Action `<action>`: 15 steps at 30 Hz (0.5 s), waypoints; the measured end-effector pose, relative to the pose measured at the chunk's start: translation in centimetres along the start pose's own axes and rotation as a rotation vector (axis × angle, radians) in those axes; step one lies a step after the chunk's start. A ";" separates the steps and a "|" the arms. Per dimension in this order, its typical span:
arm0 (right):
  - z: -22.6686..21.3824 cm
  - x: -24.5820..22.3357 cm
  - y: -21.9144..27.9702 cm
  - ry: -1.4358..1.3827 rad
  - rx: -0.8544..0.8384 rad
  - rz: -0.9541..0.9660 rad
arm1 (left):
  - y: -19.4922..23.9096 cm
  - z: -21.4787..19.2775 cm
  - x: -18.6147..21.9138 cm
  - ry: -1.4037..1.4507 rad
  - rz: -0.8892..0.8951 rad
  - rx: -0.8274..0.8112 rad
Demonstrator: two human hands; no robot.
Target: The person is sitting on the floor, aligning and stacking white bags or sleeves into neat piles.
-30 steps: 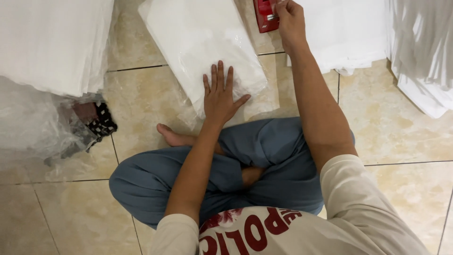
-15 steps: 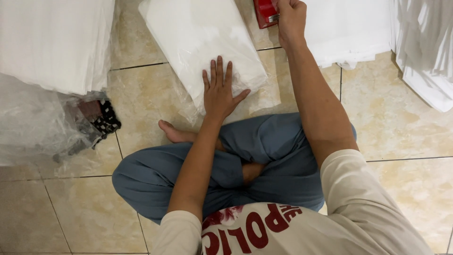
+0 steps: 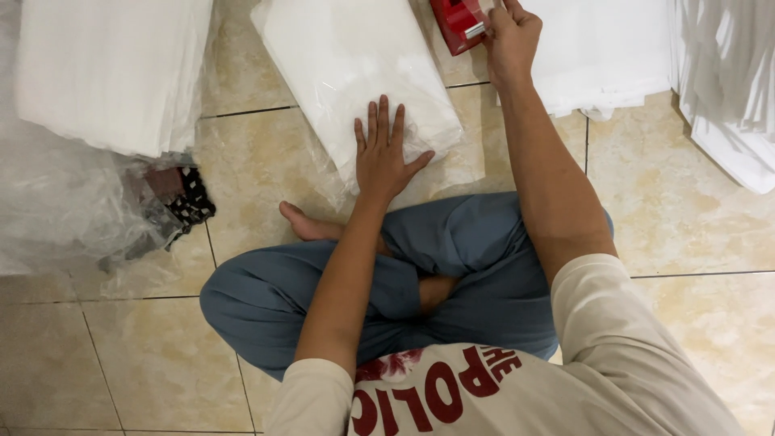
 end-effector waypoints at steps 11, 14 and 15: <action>0.8 -2.7 1.9 0.622 0.084 0.260 | -0.1 -0.3 0.2 -0.026 -0.019 -0.031; 1.4 -5.1 2.9 0.671 0.008 0.342 | 0.0 -0.5 0.3 -0.018 -0.017 -0.025; 2.0 -6.4 3.5 0.644 -0.031 0.467 | 0.1 -0.6 0.3 -0.017 -0.014 -0.022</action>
Point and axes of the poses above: each hand's wrist, its own y-axis away from the middle knuckle, its own z-axis out of the palm, x = y × z, the point moved 1 cm from there along -y, towards the middle knuckle, and after that the axes turned 14 degrees about y, right-handed, at the moved point
